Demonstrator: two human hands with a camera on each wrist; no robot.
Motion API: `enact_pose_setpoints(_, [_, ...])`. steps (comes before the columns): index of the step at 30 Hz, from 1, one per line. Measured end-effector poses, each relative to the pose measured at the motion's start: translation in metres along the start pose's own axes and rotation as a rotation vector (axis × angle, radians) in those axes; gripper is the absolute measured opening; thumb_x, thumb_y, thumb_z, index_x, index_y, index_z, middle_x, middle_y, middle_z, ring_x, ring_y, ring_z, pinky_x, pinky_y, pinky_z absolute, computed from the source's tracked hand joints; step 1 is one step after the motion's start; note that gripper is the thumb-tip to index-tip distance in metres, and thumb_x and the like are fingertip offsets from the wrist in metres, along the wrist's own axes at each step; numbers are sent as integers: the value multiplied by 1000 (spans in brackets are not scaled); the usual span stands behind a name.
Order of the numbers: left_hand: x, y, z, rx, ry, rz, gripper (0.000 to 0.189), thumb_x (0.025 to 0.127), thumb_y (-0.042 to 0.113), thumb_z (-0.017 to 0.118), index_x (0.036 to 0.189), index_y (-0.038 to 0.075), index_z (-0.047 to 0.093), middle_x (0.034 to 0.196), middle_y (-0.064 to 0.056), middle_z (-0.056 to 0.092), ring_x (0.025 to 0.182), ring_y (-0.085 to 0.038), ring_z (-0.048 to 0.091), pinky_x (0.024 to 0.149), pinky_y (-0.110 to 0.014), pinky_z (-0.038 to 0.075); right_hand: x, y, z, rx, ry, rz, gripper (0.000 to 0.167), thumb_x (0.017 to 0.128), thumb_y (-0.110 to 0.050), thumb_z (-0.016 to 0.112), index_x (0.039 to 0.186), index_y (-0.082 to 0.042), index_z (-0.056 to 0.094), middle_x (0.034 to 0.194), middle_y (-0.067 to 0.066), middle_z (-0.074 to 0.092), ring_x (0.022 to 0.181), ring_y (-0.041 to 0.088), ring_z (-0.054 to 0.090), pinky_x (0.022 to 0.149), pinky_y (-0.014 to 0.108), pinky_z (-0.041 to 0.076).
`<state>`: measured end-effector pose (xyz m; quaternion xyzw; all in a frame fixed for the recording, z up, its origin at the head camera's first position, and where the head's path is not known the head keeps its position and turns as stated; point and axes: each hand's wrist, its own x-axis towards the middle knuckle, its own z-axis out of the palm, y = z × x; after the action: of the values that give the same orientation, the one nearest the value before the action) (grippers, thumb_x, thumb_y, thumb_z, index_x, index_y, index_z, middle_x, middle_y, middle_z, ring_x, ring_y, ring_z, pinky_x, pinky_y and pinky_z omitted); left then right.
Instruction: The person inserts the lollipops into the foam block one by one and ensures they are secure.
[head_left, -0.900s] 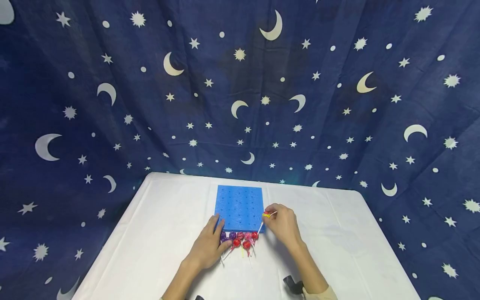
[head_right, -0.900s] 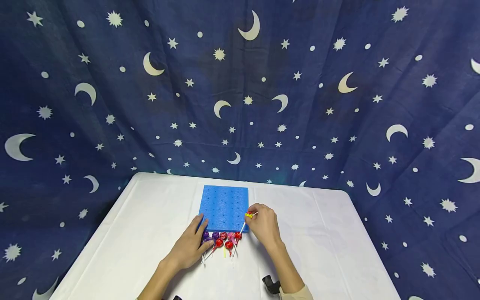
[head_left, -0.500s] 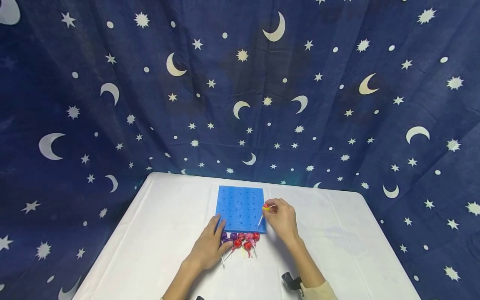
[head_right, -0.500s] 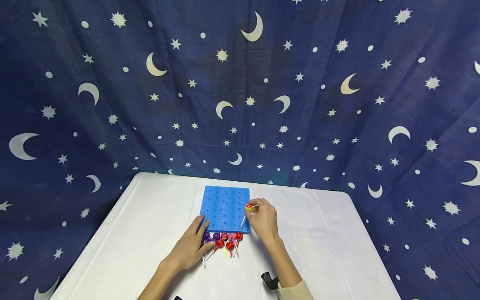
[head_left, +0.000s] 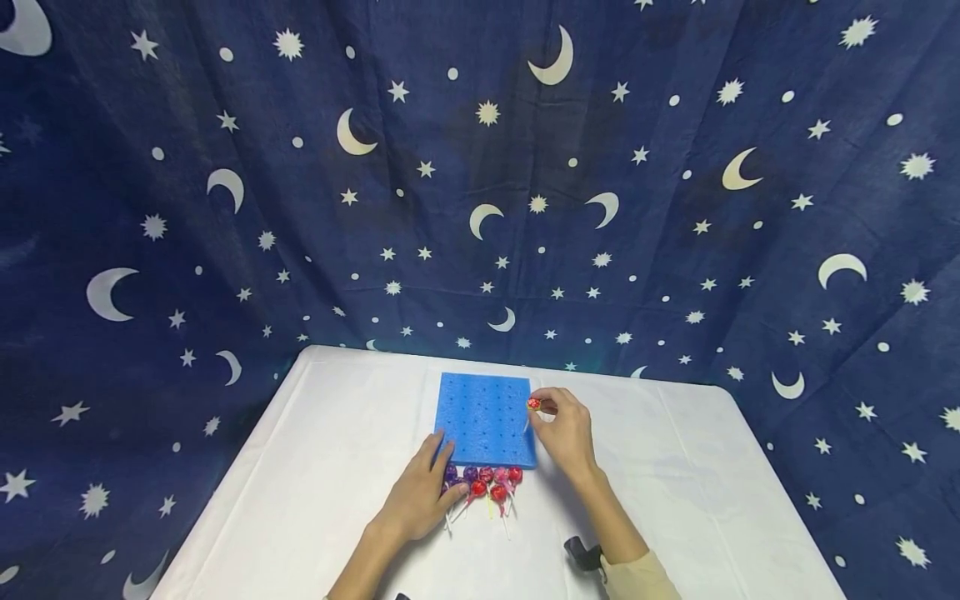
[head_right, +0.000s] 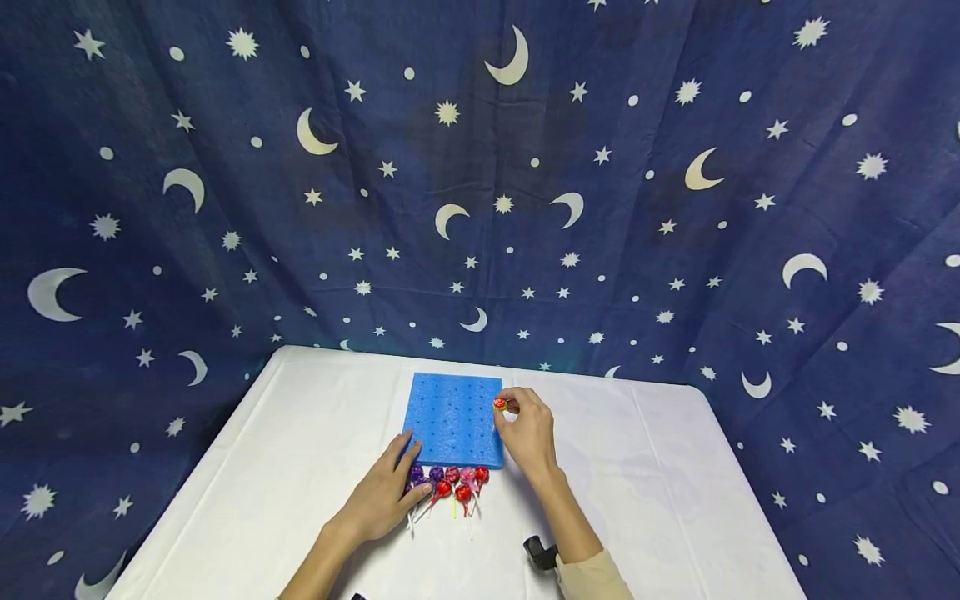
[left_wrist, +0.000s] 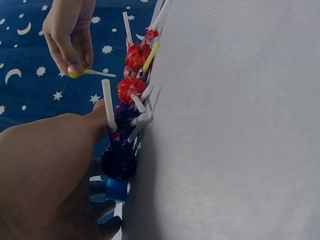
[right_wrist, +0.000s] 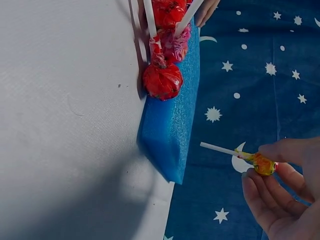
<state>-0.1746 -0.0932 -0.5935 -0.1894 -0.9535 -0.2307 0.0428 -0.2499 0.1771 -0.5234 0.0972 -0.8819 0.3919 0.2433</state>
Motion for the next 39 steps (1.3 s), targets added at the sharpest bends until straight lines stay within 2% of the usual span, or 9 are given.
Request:
enact_pose_setpoints(10, [-1,0,-2,-2,-3,4,78,104,54,56,159,2,38,170,-22,24,155,-42,26,124,-56,30,9,0,7,35,19,-18,21,83,-2,86,101,-8,77,100,6,74,88,21,75,82,37,65])
enact_pose_setpoints(21, [-1,1,-3,-20,-1,7,76,105,51,56,160,3,38,170,-22,23,155,-42,26,124,-57,29,15,-3,13,22,46,-67,21,82,-2,86,99,-8,76,98,5,73,87,22,75,80,37,65])
enact_pose_setpoints(27, [-2,0,-4,-23,2,14,76,105,51,57,159,1,38,169,-23,24,154,-43,27,123,-58,30,18,-1,18,31,37,-57,21,83,-3,86,101,-9,77,100,6,73,89,23,74,82,39,65])
enact_pose_setpoints(34, [-3,-3,0,-28,54,61,75,105,50,56,157,-2,40,167,-26,28,152,-47,31,121,-60,32,25,8,24,24,42,-41,19,83,-2,86,99,-9,77,98,5,73,87,22,74,82,38,65])
enact_pose_setpoints(37, [-3,-3,1,-31,55,66,75,105,50,56,156,-3,41,166,-26,28,151,-47,31,121,-61,32,27,9,25,32,50,-52,19,83,-1,86,98,-8,77,97,5,73,86,22,74,81,39,65])
enact_pose_setpoints(39, [-3,-2,-2,-42,39,45,75,104,50,58,156,-2,41,167,-26,28,151,-47,31,120,-62,33,29,9,25,34,47,-54,19,83,-2,85,98,-8,77,98,5,74,86,22,74,81,39,65])
